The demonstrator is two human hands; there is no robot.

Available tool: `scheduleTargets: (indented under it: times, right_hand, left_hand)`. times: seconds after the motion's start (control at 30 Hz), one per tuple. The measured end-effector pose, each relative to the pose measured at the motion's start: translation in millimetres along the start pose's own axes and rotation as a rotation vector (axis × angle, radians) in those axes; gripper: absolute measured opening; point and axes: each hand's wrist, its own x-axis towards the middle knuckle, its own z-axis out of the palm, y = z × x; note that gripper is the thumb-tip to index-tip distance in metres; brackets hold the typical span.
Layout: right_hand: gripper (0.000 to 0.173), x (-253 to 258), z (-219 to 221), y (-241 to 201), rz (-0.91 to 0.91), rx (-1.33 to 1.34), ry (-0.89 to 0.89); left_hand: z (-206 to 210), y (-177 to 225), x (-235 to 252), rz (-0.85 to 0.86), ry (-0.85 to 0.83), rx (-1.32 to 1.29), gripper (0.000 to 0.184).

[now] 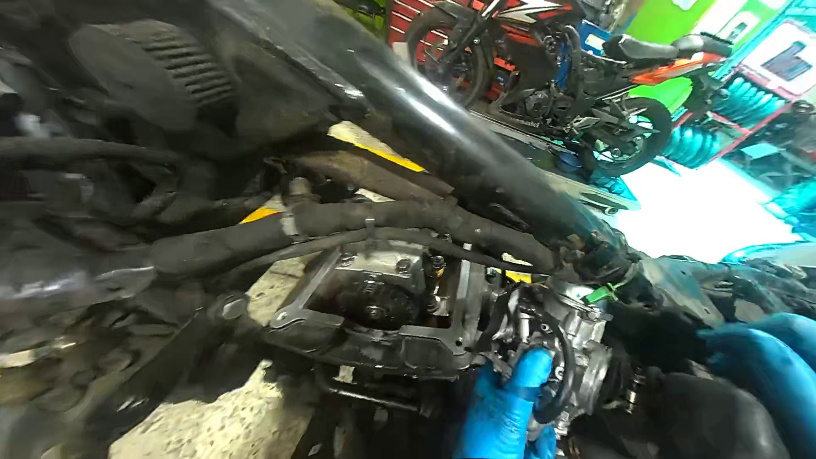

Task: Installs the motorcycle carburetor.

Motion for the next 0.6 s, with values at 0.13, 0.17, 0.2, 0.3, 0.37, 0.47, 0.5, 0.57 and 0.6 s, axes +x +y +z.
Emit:
scheduleTargets:
  times: [0.13,0.17,0.2,0.3,0.37,0.47,0.5,0.57,0.6]
  right_hand:
    - [0.037,-17,9,-5,-0.005,0.135,-0.015]
    - [0.041,-21,5,-6,0.000,0.123,-0.083]
    - [0.042,-21,0,-6,0.013,0.109,-0.150]
    - [0.045,-2,-15,2,0.079,0.108,-0.380]
    - [0.048,15,-16,10,0.095,0.113,-0.508]
    - [0.055,38,-17,4,0.101,0.109,-0.717]
    - [0.056,43,-15,2,0.093,0.113,-0.757]
    - [0.049,47,-11,3,0.080,0.185,-0.786]
    - [0.047,44,-9,3,0.072,0.207,-0.764]
  left_hand:
    - [-2,7,2,-0.052,-0.008,0.103,0.029]
    - [-1,9,-1,-0.031,0.031,0.156,0.031]
    - [2,10,-6,0.022,0.110,0.224,0.038]
    - [2,5,-22,0.196,0.184,0.328,0.066]
    - [-2,13,-22,0.142,0.096,0.192,0.075]
    - [0,31,-12,-0.096,0.064,0.096,0.075]
    - [2,32,-10,-0.131,0.077,0.079,0.066]
    - [12,27,-7,-0.105,0.161,0.116,0.047]
    - [18,23,-4,-0.082,0.248,0.122,0.045]
